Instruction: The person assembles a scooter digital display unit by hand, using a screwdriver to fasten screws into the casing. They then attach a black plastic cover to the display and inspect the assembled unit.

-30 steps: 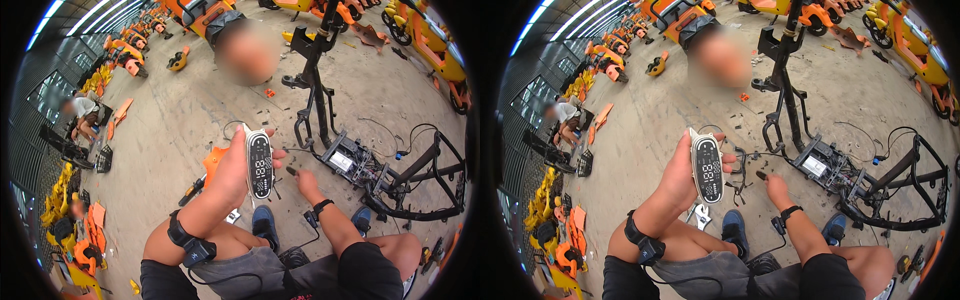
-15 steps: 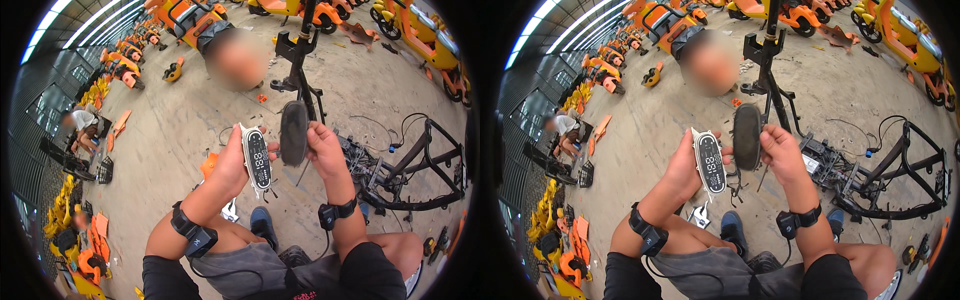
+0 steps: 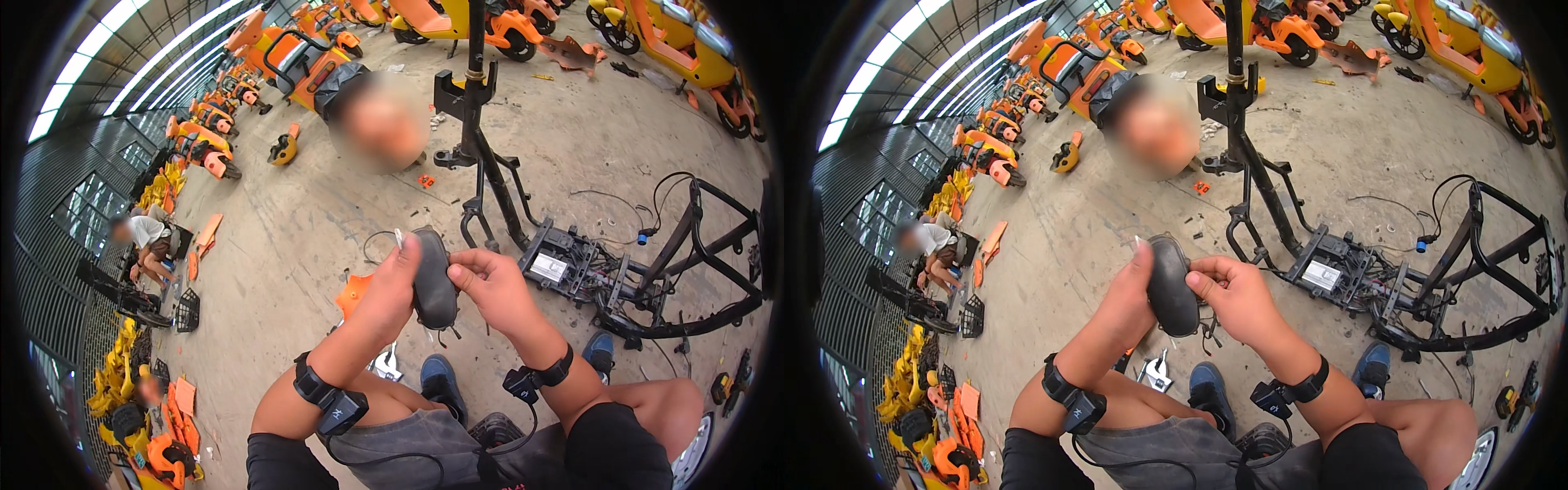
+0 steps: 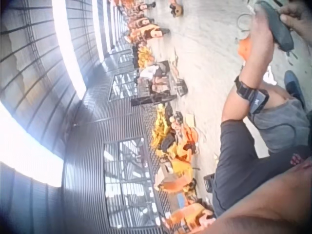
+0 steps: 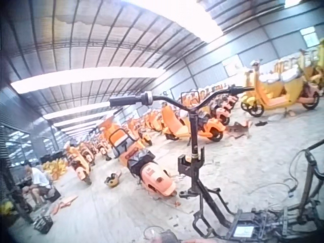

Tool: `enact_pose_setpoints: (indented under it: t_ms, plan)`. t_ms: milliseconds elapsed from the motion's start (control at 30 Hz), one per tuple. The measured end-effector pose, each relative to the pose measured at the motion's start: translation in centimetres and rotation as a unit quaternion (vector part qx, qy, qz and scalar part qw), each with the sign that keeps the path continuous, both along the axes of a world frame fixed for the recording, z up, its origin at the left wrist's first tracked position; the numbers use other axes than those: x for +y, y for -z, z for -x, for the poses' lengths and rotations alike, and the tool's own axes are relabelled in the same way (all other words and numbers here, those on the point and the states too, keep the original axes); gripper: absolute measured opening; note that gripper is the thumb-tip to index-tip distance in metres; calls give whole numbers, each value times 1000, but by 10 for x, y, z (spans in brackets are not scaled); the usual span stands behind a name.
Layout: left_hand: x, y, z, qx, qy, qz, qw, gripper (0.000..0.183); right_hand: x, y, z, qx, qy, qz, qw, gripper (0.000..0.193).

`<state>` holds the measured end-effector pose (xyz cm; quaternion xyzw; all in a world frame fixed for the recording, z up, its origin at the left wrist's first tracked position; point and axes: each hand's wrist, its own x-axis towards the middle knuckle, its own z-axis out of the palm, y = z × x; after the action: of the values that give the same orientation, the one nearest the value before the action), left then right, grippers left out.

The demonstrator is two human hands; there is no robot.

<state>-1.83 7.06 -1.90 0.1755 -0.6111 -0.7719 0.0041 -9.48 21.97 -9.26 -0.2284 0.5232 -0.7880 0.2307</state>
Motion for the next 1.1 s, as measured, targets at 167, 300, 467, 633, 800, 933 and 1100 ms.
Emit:
enact_pose_setpoints:
  t_ms: [167, 300, 467, 633, 800, 933, 1100]
  plan:
    - [2, -1, -1, -4, 14, 69, 997, 63, 8, -16, -4, 65, 49, -94, 992, 24]
    - [-2, 4, 1, -5, 23, 64, 998, 66, 6, -15, -6, 114, 78, -104, 985, 21]
    - [-3, 3, -1, 12, 25, 31, 999, 67, 7, -16, -6, 175, 101, -117, 972, 18]
    - [-2, -1, -2, 15, 33, 14, 999, 69, 8, -19, -6, 240, 126, -131, 954, 19]
    - [-1, -3, -3, 16, 37, 11, 999, 69, 11, -21, -5, 250, 132, -130, 950, 15]
    - [2, -9, -4, 29, 32, 3, 999, 70, 12, -24, -4, 213, 123, -127, 961, 23]
    - [4, -20, -5, 64, 47, -20, 997, 72, 10, -7, 0, 136, 80, -87, 984, 42]
